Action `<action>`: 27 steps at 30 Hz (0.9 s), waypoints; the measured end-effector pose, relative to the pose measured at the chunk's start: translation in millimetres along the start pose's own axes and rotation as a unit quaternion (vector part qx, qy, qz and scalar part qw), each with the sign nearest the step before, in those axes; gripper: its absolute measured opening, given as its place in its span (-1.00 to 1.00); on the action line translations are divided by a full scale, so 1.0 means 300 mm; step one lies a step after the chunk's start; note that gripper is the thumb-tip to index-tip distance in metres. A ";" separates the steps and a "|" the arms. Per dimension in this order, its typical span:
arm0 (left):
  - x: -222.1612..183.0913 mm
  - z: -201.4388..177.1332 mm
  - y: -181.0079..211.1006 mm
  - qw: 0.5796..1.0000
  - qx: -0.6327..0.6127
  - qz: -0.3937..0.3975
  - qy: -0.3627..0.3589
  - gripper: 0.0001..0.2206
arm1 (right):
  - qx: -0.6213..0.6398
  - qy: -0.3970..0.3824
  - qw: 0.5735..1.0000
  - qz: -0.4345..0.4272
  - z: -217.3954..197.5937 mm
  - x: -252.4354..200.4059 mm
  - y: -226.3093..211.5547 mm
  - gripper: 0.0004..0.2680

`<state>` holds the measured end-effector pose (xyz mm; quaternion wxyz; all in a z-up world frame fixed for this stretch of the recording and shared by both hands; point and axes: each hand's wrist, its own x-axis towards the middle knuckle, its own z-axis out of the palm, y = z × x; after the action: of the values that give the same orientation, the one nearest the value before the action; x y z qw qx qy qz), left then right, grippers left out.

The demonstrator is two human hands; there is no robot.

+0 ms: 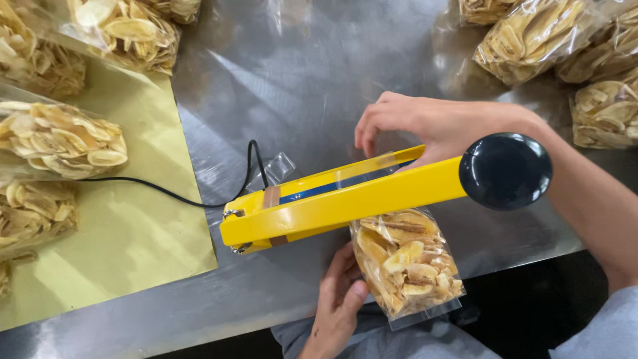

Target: The person repeatedly fills small clear plastic bags with dried banana chips, folds the top, and uses a yellow handheld heat sealer to seal each bag. The sealed bags are then placed on the stainless steel table.

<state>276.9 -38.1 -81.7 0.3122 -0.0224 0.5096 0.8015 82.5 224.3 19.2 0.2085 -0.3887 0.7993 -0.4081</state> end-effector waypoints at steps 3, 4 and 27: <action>0.008 0.010 0.004 0.997 -0.035 0.020 -0.065 -0.17 | 0.055 0.052 0.997 0.033 0.043 -0.043 0.054 -0.86; 0.017 0.016 0.004 0.996 -0.054 0.008 -0.067 -0.15 | 0.054 0.066 0.996 0.018 0.054 -0.059 0.068 -0.84; 0.072 0.043 0.111 0.840 0.477 0.233 -0.111 -0.27 | 0.248 0.561 0.776 0.148 0.646 -0.389 -0.182 -0.80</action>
<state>245.6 -26.5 -56.4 0.1428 0.3374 0.7810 0.5058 304.4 201.8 -46.9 -0.1292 0.0976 0.6935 -0.7020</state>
